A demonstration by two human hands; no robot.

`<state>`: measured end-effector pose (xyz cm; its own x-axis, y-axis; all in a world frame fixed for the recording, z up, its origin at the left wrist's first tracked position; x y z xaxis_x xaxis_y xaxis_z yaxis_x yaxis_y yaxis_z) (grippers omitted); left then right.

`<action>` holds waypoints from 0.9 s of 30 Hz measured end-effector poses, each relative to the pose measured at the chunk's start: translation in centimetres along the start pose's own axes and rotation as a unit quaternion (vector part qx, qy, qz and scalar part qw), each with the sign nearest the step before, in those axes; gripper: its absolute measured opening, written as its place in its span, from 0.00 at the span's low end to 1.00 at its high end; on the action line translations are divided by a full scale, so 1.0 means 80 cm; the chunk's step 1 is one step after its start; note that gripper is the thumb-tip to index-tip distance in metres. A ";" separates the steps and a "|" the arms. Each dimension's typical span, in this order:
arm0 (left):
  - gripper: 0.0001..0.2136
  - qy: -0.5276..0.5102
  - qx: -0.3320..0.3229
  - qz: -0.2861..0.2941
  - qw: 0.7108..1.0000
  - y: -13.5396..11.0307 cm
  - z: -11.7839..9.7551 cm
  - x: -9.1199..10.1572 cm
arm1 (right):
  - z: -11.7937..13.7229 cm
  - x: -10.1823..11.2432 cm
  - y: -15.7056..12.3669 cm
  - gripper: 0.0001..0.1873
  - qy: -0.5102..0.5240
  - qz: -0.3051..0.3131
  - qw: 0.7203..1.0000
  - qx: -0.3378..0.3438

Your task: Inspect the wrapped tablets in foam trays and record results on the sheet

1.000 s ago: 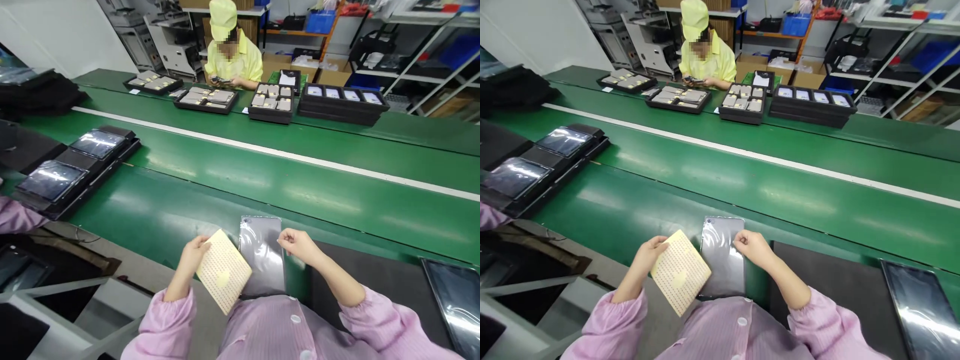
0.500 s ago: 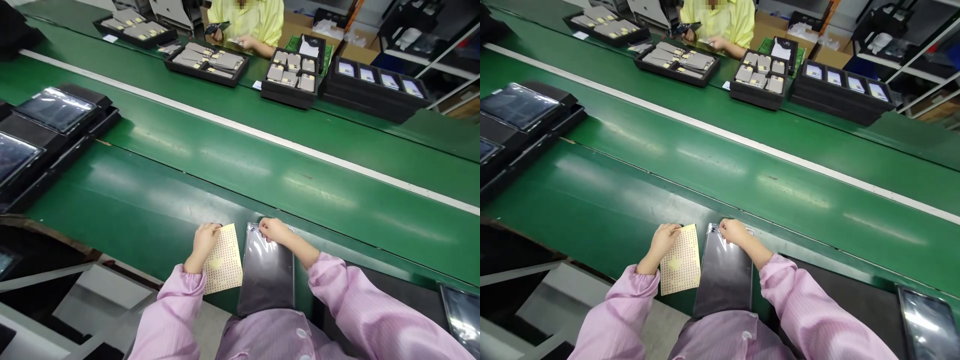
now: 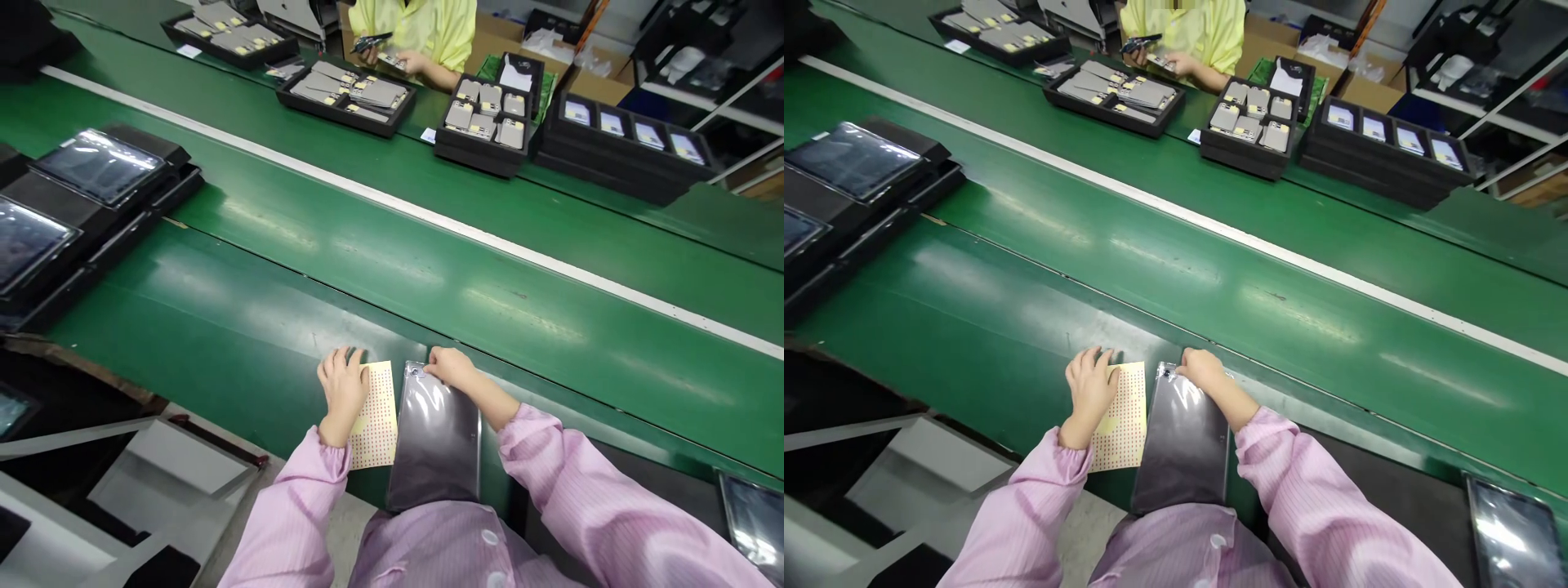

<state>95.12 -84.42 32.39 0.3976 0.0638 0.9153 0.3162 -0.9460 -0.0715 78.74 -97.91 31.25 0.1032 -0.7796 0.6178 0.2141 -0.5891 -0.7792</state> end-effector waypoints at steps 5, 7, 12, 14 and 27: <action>0.12 -0.057 -0.076 0.101 0.990 -0.075 -0.063 -0.013 | -0.013 0.010 0.007 0.15 -0.011 -0.036 0.999 -0.007; 0.09 -0.077 -0.081 0.160 0.981 -0.124 -0.091 -0.034 | -0.014 0.006 0.001 0.16 -0.018 -0.060 0.998 0.003; 0.06 -0.082 -0.043 0.215 0.972 -0.202 -0.130 -0.084 | -0.012 -0.009 -0.006 0.17 -0.043 -0.091 0.994 0.034; 0.08 -0.081 -0.034 0.205 0.975 -0.210 -0.131 -0.095 | -0.013 -0.013 -0.006 0.18 -0.048 -0.091 0.993 0.052; 0.13 -0.061 -0.040 -0.016 0.997 -0.247 -0.163 -0.128 | -0.061 -0.029 -0.062 0.19 -0.080 -0.099 0.964 0.233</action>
<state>73.55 -70.53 29.60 0.4914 0.1267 0.8617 0.2618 -0.9651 -0.0074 72.71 -94.22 33.17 0.1557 -0.5968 0.7871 0.6538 -0.5351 -0.5350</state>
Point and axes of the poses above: each hand's wrist, its own y-axis towards the middle knuckle, its own x-axis out of the back of the hand, z = x × y, the point moved 5 cm from there along y, towards the middle knuckle, and after that the axes turned 15 degrees about -x, right-handed, at the moved point
